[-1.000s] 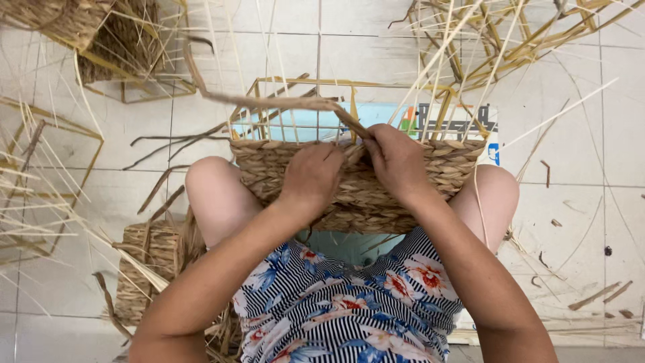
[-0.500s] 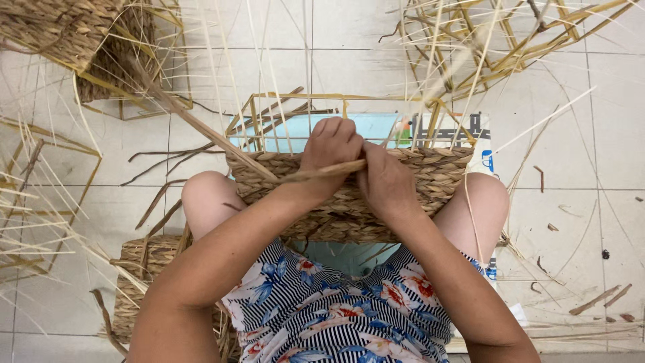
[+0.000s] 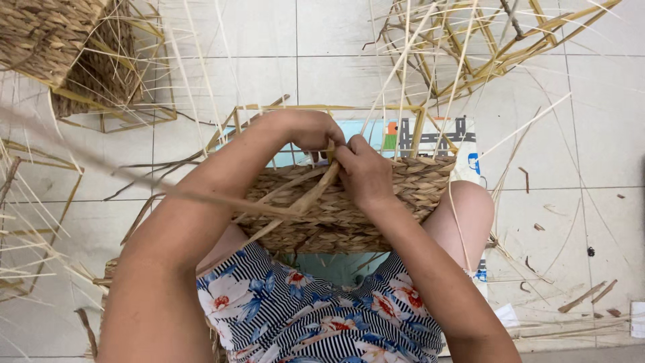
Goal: The person weaves a basket by hand using strips of dried natural material around a rectangular frame.
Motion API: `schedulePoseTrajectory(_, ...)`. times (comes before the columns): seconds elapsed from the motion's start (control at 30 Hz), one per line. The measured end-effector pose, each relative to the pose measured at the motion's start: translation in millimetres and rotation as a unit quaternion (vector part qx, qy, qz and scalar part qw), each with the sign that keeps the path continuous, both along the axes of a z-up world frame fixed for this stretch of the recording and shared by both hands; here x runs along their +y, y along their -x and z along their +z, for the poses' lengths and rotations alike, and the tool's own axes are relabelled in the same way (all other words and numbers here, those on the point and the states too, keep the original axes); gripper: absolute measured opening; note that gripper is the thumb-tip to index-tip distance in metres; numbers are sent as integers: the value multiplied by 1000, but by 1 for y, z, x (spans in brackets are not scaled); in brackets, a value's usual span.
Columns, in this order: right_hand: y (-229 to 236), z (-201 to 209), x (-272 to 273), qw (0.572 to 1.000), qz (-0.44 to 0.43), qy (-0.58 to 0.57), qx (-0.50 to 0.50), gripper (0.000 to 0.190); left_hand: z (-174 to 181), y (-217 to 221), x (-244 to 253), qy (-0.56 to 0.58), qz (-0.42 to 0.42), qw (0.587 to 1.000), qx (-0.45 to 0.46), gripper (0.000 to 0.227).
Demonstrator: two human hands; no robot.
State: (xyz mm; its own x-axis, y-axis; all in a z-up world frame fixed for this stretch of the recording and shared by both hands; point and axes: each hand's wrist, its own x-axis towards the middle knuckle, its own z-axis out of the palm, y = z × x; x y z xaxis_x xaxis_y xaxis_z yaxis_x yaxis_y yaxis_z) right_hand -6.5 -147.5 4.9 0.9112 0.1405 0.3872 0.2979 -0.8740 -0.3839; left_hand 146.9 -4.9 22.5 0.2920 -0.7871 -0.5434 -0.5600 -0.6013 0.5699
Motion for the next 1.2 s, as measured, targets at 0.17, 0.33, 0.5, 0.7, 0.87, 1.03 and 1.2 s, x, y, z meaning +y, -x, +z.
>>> schedulePoseTrajectory(0.17, 5, 8, -6, 995, 39, -93, 9, 21, -16, -5, 4, -47, 72, 990, 113, 25)
schedulePoseTrajectory(0.33, 11, 9, -8, 990, 45, -128, -41, 20, -21, 1, 11, -19, 156, 969, 191, 33)
schedulePoseTrajectory(0.5, 11, 10, -12, 977, 42, -205, -45, 19, -15, -1, 8, -76, 161, 984, 24, 55)
schedulePoseTrajectory(0.7, 13, 9, -11, 981, 54, -185, -22, 22, -16, -6, 14, -51, 173, 983, -20, 69)
schedulePoseTrajectory(0.87, 15, 11, -18, 965, 33, -262, 3, 13, -17, -14, 11, -152, 115, 977, -99, 48)
schedulePoseTrajectory(1.03, 22, 6, -24, 966, 70, -247, -3, 14, -18, -24, 11, -203, 94, 971, -77, 21)
schedulePoseTrajectory(1.2, 25, -2, -31, 940, 2, -341, -8, 14, -22, -29, 16, -255, 47, 947, -189, 14)
